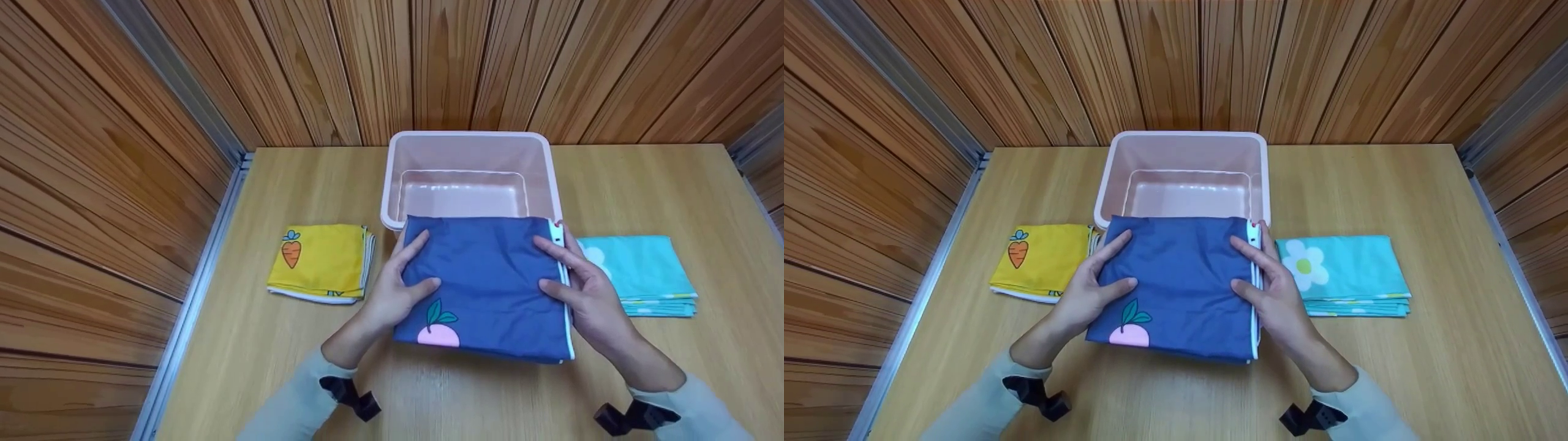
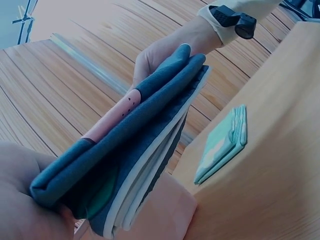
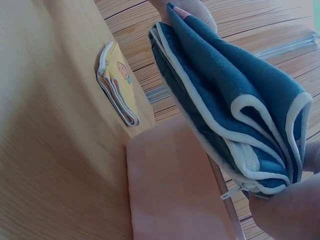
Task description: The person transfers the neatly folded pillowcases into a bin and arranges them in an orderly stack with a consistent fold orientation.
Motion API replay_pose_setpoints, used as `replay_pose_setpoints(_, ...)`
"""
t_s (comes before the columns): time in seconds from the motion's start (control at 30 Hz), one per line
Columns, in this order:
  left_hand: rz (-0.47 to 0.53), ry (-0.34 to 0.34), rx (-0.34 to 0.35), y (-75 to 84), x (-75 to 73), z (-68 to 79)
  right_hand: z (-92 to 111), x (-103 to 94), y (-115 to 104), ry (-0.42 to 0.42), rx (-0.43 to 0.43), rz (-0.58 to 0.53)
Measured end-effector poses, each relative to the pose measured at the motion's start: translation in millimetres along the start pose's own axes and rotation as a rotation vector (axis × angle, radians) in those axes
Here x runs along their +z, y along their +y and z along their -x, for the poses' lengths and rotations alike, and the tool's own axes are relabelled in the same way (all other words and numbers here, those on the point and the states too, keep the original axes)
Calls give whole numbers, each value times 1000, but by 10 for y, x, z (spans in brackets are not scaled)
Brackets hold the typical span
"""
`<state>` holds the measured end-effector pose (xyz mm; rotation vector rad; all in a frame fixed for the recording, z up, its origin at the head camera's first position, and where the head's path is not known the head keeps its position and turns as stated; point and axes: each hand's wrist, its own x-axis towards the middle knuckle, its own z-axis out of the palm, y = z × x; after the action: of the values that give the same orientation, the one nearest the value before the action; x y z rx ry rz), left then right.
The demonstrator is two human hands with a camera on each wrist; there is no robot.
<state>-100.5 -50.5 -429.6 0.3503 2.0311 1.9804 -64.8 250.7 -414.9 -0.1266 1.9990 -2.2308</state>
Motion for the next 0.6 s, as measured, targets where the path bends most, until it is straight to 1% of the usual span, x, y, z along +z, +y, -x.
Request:
replay_pose_setpoints(0.07,-9,4,7,13,-3,-17,-18,5,-12,4,-11,-7)
replay_pose_setpoints(0.17,-19,6,36,26,-9,-38,-48,10,-28,9,-25,-16)
replay_pose_setpoints(0.3,-15,-2,52,36,-21,-63,-84,6,-46,4,-14,-15)
replay_pose_setpoints(0.43,-13,-6,31,56,-33,-85,-110,-2,-60,-3,4,-10)
replay_pose_setpoints(0.6,-25,8,10,68,-36,-115,-138,-10,-74,-2,17,-2)
